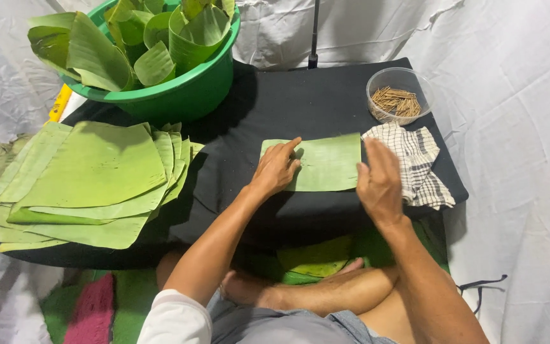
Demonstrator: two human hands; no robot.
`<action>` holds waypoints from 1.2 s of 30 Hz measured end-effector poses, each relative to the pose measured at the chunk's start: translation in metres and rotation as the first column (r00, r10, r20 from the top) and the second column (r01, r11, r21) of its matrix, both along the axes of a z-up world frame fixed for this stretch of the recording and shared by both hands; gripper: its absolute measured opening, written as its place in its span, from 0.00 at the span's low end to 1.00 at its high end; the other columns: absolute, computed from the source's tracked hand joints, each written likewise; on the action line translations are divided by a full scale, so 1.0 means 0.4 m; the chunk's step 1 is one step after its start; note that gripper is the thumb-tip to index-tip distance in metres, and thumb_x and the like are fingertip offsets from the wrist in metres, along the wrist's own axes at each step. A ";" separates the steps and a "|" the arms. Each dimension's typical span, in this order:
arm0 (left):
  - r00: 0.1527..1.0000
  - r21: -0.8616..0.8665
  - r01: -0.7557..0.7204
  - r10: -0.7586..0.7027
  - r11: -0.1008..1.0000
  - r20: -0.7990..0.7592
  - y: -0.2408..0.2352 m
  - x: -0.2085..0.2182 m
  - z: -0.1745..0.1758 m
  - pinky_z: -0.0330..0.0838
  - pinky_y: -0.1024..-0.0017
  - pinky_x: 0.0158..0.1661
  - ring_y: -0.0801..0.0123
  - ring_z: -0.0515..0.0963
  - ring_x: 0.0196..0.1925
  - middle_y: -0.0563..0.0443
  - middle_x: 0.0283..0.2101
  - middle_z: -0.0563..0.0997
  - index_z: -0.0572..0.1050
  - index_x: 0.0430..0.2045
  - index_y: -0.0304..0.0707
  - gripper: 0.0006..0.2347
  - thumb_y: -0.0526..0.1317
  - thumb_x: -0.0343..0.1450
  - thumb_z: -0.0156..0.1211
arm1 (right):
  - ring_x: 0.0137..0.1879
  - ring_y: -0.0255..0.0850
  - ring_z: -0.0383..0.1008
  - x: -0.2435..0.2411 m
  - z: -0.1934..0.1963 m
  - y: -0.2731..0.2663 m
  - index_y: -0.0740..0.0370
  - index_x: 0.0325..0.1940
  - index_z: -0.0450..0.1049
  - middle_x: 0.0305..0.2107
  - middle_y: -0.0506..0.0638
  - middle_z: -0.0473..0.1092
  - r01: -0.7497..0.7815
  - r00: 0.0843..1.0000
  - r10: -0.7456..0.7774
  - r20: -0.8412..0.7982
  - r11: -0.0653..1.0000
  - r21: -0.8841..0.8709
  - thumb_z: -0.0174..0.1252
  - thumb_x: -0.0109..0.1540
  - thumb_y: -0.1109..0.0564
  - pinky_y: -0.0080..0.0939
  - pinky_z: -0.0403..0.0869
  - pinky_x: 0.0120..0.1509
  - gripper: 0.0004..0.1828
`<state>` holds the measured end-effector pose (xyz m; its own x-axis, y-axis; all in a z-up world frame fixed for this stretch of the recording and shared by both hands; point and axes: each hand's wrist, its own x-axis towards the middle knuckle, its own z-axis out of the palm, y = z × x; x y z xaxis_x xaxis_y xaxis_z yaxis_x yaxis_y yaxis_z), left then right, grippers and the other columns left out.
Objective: Wiping banana leaves with a cloth, folding them into cones, and securing the folds with small wooden sticks.
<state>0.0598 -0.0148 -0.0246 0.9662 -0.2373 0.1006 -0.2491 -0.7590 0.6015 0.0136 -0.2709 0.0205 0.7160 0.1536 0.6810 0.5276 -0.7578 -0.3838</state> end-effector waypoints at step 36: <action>0.990 0.331 -0.126 0.141 0.935 -0.022 0.111 -0.110 -0.027 0.39 0.30 0.68 0.44 0.51 0.77 0.44 0.75 0.57 0.59 0.70 0.41 0.24 0.47 0.78 0.40 | 0.54 0.57 0.72 0.108 -0.038 0.323 0.55 0.50 0.78 0.46 0.59 0.72 -0.040 0.989 0.004 -0.145 0.968 -0.246 0.63 0.59 0.54 0.61 0.71 0.56 0.15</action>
<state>0.0157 0.0297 -0.0354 0.9930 -0.1183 -0.0053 -0.1103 -0.9405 0.3213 0.0567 -0.1419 0.0052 0.7971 0.3215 0.5112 0.4991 -0.8272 -0.2580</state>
